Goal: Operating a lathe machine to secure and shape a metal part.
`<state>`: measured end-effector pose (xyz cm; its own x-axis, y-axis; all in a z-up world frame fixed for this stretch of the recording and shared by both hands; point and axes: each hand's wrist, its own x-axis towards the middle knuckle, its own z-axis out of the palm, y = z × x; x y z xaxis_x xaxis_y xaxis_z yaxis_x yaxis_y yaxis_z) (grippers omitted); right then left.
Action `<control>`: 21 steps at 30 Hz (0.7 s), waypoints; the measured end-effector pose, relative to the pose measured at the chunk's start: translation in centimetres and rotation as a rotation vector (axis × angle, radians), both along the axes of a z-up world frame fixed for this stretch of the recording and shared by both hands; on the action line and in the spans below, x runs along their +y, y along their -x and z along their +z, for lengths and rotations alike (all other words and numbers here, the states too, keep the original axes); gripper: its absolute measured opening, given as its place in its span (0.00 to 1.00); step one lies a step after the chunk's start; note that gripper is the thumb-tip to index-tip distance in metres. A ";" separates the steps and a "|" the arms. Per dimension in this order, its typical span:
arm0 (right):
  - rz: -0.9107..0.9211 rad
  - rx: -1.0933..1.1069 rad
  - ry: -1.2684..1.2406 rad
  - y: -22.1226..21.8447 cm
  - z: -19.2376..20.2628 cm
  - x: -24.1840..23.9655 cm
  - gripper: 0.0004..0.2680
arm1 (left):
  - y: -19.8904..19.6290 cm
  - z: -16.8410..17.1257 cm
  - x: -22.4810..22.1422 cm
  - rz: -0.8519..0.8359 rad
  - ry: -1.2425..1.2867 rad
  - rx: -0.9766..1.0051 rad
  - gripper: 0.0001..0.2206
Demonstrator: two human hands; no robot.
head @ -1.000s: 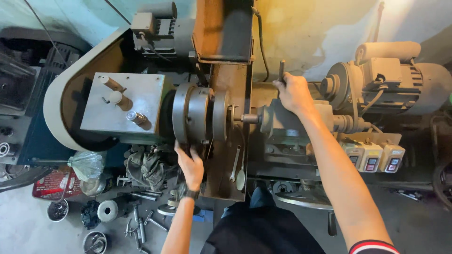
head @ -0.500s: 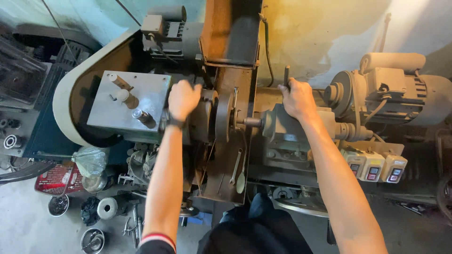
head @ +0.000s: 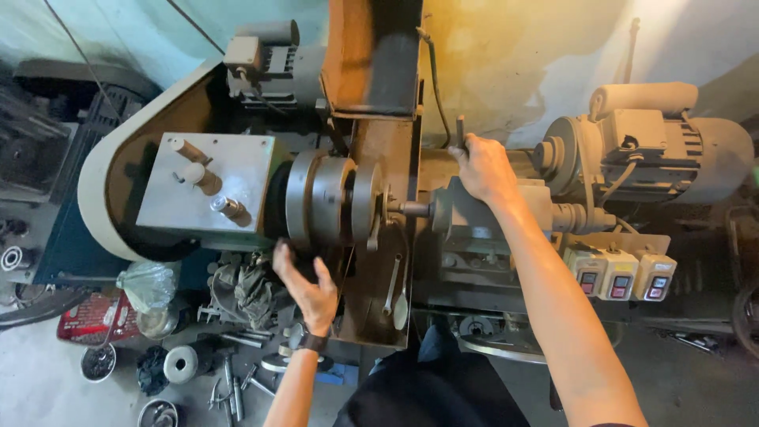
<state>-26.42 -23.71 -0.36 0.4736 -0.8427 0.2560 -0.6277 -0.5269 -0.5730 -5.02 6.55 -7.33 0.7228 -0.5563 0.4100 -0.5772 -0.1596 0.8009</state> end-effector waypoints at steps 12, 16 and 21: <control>0.000 -0.055 0.029 0.4 0.1 0.0 0.08 | -12.0 8.1 -18.6 -0.283 -0.718 -0.071 0.24; 0.000 -0.079 0.010 0.3 0.6 0.2 0.08 | -9.0 6.9 -12.4 -0.130 -0.405 -0.228 0.19; -0.010 -0.071 -0.010 0.4 0.8 0.3 0.08 | -3.3 5.0 -5.9 -0.073 0.195 -0.235 0.21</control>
